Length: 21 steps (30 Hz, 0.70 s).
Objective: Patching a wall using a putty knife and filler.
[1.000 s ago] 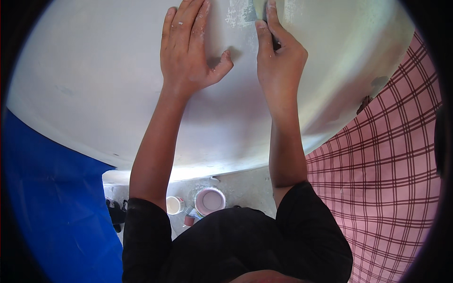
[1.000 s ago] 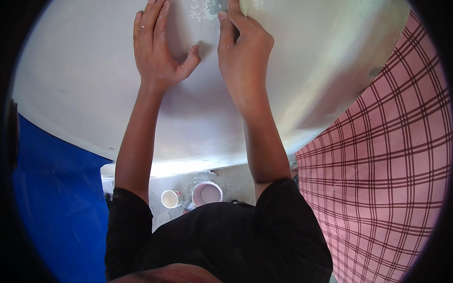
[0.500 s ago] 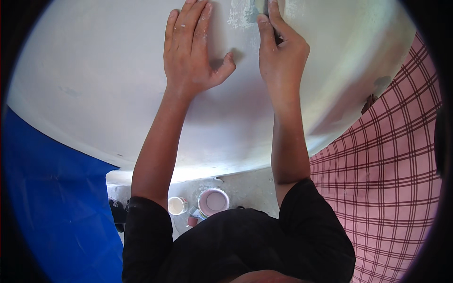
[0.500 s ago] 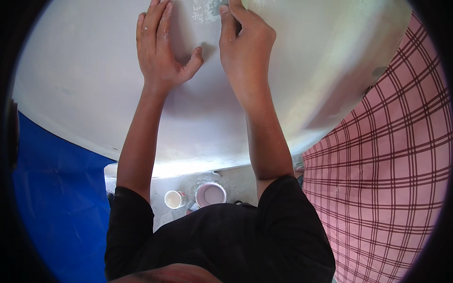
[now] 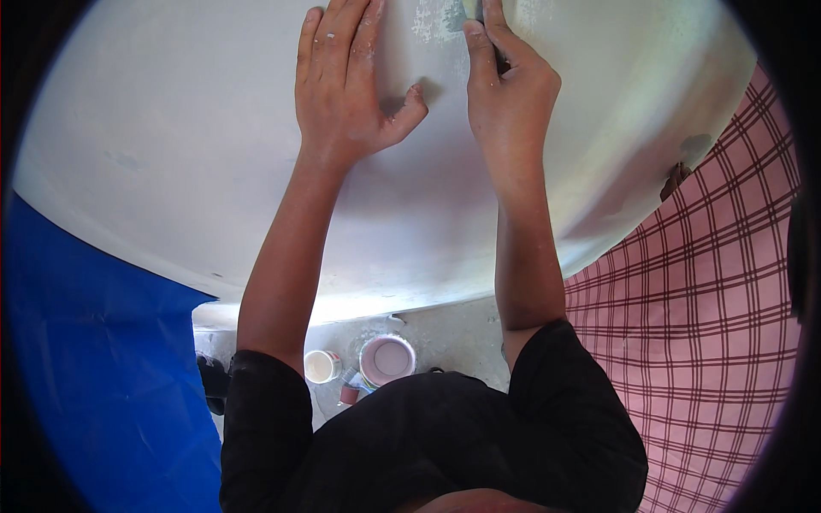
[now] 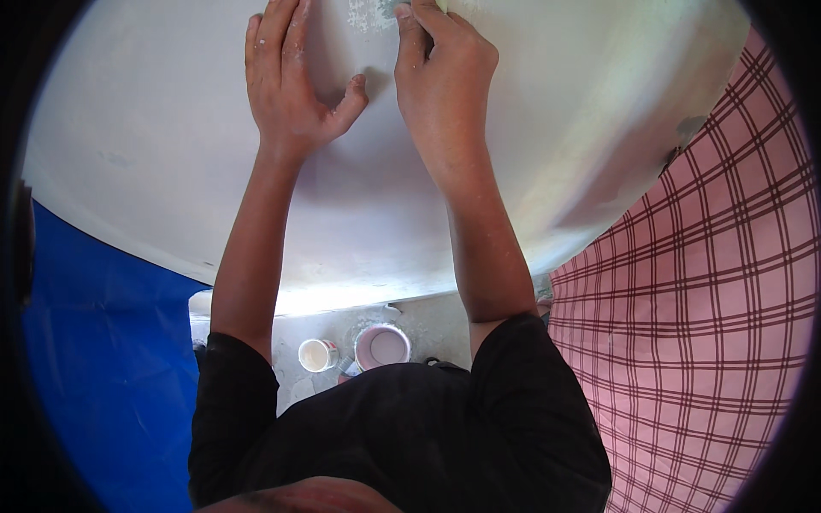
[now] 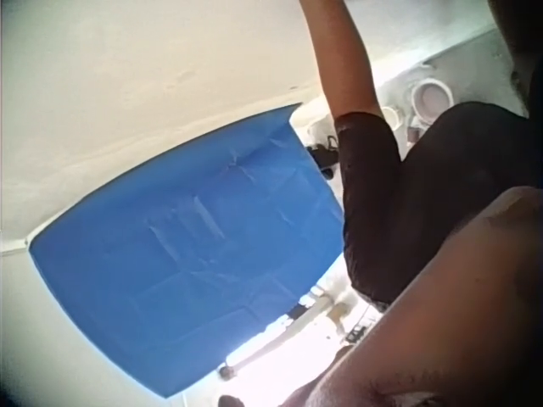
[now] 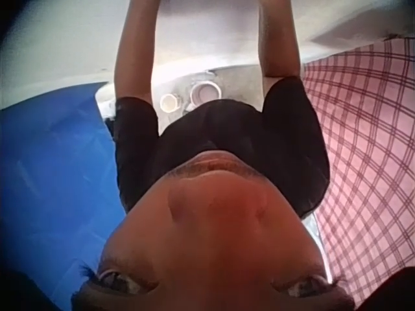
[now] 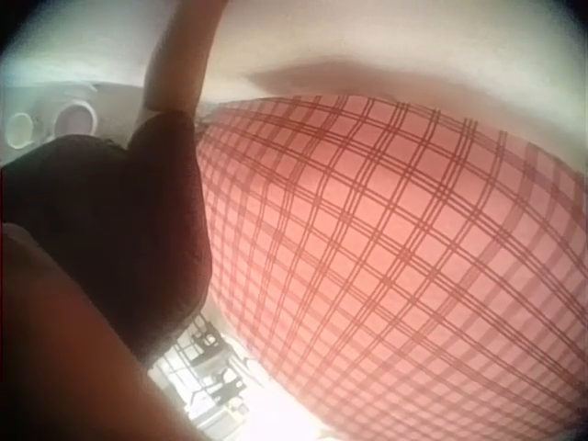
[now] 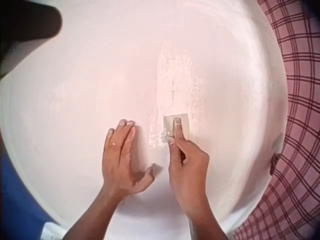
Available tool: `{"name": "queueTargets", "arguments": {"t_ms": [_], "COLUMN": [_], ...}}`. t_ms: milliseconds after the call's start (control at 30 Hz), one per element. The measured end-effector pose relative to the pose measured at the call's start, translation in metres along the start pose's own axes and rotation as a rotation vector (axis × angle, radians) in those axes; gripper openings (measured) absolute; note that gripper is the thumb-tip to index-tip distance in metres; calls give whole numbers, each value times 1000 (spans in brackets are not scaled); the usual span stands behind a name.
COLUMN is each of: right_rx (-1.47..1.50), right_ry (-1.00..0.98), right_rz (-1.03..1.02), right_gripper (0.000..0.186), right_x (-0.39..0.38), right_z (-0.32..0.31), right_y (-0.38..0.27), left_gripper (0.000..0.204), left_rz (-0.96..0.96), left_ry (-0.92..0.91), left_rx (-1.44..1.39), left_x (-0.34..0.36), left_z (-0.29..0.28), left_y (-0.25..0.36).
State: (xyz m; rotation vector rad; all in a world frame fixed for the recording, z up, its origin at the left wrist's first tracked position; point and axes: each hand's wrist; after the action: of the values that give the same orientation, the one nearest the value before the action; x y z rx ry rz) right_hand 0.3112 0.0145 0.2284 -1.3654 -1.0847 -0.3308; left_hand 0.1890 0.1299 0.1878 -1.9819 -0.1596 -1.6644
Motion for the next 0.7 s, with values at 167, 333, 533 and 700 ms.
{"name": "queueTargets", "arguments": {"t_ms": [167,333,533,700], "right_rx": [-78,-27,-44,27], "right_ry": [14,35,7,55], "right_rz": [19,5,-10,-39], "right_gripper": [40,41,39,37], "right_x": [2,4,5,-4], "right_z": [2,5,7,23], "right_y": [-2,-7,3,-11], "left_gripper": [89,88,87,88], "left_rz": [143,-51,357,393], "left_ry": [214,-68,858,871], "left_rx": [148,-43,-289,-248], "left_x": [0,1,8,2], "left_z": [21,5,66,78], "left_y": [-13,-7,-31,-55]}}
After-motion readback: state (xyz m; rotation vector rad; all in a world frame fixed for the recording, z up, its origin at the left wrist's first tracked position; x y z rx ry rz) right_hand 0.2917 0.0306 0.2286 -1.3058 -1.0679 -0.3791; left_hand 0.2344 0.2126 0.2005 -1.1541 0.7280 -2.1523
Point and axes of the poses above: each hand's wrist, its own x-axis towards the middle knuckle, its own z-axis out of the palm, y = z × x, and after that the axes turned 12 degrees about z, right-handed
